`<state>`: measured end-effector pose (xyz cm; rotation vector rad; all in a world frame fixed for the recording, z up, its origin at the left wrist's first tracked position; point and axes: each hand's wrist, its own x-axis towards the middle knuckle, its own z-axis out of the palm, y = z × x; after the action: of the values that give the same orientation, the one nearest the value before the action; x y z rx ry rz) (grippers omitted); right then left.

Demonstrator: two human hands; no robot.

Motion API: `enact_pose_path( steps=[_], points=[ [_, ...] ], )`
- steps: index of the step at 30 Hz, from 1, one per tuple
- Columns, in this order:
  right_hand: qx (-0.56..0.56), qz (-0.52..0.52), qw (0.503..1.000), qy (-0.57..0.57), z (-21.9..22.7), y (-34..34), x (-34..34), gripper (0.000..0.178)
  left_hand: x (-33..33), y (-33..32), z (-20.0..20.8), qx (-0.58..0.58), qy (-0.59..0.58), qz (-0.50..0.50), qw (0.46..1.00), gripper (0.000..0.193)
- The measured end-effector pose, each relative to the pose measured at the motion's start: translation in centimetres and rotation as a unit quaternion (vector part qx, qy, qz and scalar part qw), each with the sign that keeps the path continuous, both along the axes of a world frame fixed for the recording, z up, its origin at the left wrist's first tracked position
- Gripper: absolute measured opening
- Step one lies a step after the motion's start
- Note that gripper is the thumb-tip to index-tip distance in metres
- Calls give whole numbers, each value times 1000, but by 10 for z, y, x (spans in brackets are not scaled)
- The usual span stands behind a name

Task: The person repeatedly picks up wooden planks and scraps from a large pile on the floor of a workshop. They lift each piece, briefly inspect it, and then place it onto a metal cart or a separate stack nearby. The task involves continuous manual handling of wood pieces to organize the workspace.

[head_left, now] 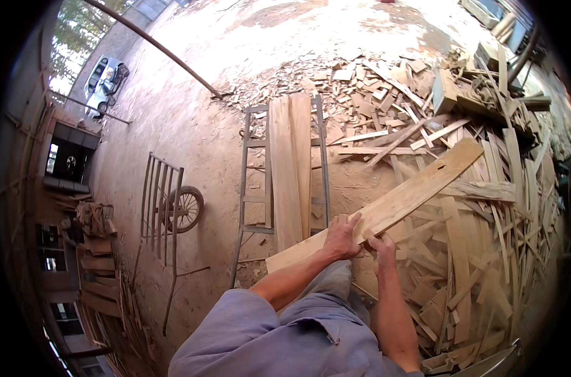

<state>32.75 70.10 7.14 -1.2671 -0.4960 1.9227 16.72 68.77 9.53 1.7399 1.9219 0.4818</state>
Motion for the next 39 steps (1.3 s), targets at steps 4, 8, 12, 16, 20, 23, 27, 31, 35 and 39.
enact_pose_path(
  steps=[4,8,12,16,20,23,27,31,35,39],
  points=[
    [20,143,982,-121,-38,-14,-6,50,-73,-44,-18,-17,-8,188,982,87],
    [-22,154,972,-173,-71,-27,25,47,-115,-57,-37,-12,18,328,945,90],
    [-34,187,955,-226,-109,-36,50,44,-150,-47,-63,0,73,405,911,97],
    [13,222,923,-314,-88,-47,41,39,-203,-50,-92,-151,126,417,888,105],
    [55,192,907,-372,-106,-49,82,42,-205,-19,-101,-337,114,422,834,110],
    [-55,83,926,-364,-94,-60,136,48,-159,17,-110,-318,83,282,901,105],
    [-35,7,855,-517,-53,-102,219,46,-64,-17,-166,-277,-60,139,949,91],
    [-65,-121,766,-629,-2,-158,322,33,21,-10,-218,-309,-147,-12,939,94],
    [-47,-218,584,-780,38,-284,415,30,118,11,-218,-344,-126,-96,925,95],
    [-82,-280,519,-804,36,-389,496,32,227,8,-176,-340,-93,-143,925,89]
  ],
)
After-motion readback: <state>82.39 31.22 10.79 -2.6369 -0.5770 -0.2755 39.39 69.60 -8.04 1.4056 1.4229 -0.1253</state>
